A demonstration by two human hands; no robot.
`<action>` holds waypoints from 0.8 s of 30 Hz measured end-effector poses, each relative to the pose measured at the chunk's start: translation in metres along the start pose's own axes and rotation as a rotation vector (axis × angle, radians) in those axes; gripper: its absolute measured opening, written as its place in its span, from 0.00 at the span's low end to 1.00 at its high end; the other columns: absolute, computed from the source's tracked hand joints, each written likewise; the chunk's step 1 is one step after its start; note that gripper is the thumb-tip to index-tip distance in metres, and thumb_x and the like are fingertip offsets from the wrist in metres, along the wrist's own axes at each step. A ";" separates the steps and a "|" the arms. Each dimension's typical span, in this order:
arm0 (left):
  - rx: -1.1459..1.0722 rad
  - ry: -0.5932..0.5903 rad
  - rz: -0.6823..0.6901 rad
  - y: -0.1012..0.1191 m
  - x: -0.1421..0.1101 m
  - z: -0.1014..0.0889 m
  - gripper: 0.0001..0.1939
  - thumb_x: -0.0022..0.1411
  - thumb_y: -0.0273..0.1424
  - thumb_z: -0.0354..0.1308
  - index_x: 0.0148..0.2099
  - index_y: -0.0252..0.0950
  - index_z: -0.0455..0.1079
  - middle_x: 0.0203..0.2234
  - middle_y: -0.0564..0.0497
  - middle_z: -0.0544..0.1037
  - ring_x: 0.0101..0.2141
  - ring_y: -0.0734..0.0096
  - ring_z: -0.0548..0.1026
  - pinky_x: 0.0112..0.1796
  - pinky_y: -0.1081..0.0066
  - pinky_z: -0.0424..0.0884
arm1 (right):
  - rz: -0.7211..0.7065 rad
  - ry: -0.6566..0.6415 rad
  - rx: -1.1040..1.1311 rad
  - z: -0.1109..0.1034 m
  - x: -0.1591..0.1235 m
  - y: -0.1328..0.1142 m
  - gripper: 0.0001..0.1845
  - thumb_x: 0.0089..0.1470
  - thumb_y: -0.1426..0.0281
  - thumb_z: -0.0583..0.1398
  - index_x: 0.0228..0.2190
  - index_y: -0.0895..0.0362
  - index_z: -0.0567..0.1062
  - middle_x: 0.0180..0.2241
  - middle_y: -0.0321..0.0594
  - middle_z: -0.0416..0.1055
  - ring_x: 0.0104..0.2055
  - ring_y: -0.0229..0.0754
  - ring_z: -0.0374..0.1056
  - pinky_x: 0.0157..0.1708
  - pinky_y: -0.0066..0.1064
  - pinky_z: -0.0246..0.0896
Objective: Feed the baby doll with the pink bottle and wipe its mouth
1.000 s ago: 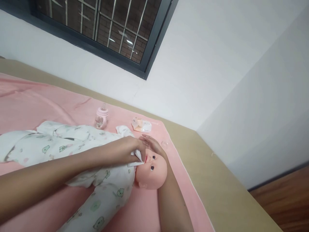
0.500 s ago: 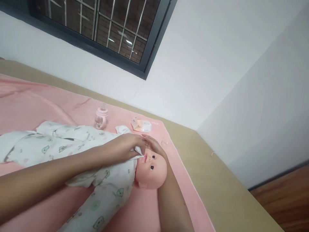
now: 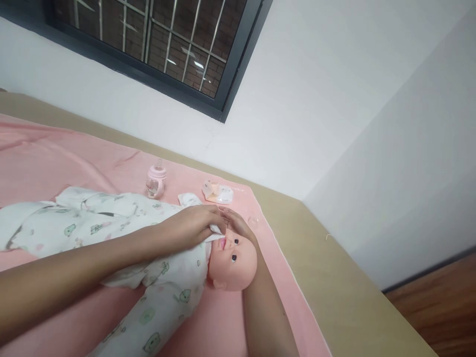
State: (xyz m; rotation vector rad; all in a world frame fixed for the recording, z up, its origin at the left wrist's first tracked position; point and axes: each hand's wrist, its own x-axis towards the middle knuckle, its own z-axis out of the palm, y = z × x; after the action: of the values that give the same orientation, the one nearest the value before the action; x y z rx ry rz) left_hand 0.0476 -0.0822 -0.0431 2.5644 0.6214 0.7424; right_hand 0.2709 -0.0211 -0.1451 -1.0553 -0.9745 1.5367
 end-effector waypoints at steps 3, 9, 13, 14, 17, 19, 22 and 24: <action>-0.081 -0.009 0.016 0.003 -0.001 -0.003 0.17 0.55 0.16 0.50 0.37 0.37 0.76 0.35 0.53 0.78 0.36 0.70 0.75 0.41 0.74 0.66 | -0.006 0.008 -0.016 -0.001 0.001 0.000 0.15 0.45 0.67 0.66 0.37 0.57 0.74 0.35 0.40 0.76 0.43 0.42 0.71 0.51 0.34 0.65; -0.157 -0.064 -0.001 0.003 -0.003 0.003 0.19 0.54 0.15 0.50 0.39 0.37 0.77 0.38 0.52 0.78 0.37 0.69 0.75 0.41 0.74 0.66 | -0.023 0.008 -0.032 -0.003 0.004 0.001 0.14 0.48 0.68 0.64 0.39 0.58 0.74 0.34 0.39 0.76 0.43 0.41 0.72 0.49 0.33 0.64; -0.137 -0.058 -0.013 0.001 -0.004 0.008 0.19 0.55 0.15 0.49 0.39 0.38 0.77 0.39 0.51 0.77 0.39 0.69 0.74 0.42 0.73 0.66 | -0.028 0.007 -0.024 -0.005 0.005 0.004 0.13 0.49 0.68 0.63 0.39 0.59 0.73 0.35 0.39 0.76 0.42 0.40 0.71 0.49 0.32 0.64; -0.132 -0.048 -0.013 0.001 -0.004 0.008 0.19 0.55 0.16 0.49 0.40 0.38 0.77 0.40 0.51 0.76 0.39 0.69 0.74 0.42 0.72 0.66 | -0.025 0.000 -0.026 -0.005 0.005 0.004 0.13 0.49 0.68 0.64 0.38 0.59 0.73 0.35 0.38 0.75 0.43 0.40 0.71 0.49 0.32 0.64; -0.098 -0.048 -0.032 0.002 -0.004 0.008 0.19 0.56 0.16 0.49 0.41 0.38 0.77 0.40 0.50 0.75 0.40 0.68 0.74 0.42 0.72 0.67 | -0.023 -0.012 -0.029 -0.005 0.005 0.004 0.12 0.48 0.68 0.65 0.37 0.57 0.74 0.35 0.37 0.75 0.43 0.40 0.71 0.50 0.32 0.64; -0.075 -0.060 -0.044 0.002 -0.003 0.008 0.20 0.56 0.16 0.48 0.42 0.38 0.76 0.40 0.50 0.75 0.40 0.68 0.73 0.43 0.71 0.66 | -0.024 -0.010 -0.029 -0.004 0.005 0.003 0.12 0.48 0.68 0.65 0.36 0.57 0.74 0.35 0.37 0.75 0.43 0.39 0.71 0.51 0.33 0.64; -0.058 -0.039 -0.044 0.002 -0.003 0.009 0.21 0.56 0.15 0.47 0.42 0.38 0.76 0.40 0.50 0.75 0.40 0.68 0.73 0.44 0.72 0.66 | -0.024 -0.013 -0.041 -0.002 0.003 0.001 0.11 0.47 0.67 0.66 0.35 0.55 0.74 0.34 0.37 0.75 0.42 0.39 0.71 0.52 0.34 0.64; -0.051 -0.028 -0.046 0.002 -0.003 0.009 0.20 0.56 0.16 0.47 0.42 0.38 0.76 0.40 0.50 0.75 0.41 0.68 0.73 0.45 0.71 0.66 | -0.027 -0.019 -0.063 -0.001 0.003 0.000 0.11 0.46 0.67 0.66 0.34 0.55 0.74 0.34 0.38 0.75 0.42 0.40 0.71 0.52 0.36 0.63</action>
State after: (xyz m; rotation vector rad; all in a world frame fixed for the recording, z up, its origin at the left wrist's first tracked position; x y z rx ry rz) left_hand 0.0516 -0.0876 -0.0504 2.5016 0.6420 0.6970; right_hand 0.2712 -0.0185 -0.1455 -1.0690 -1.0525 1.5046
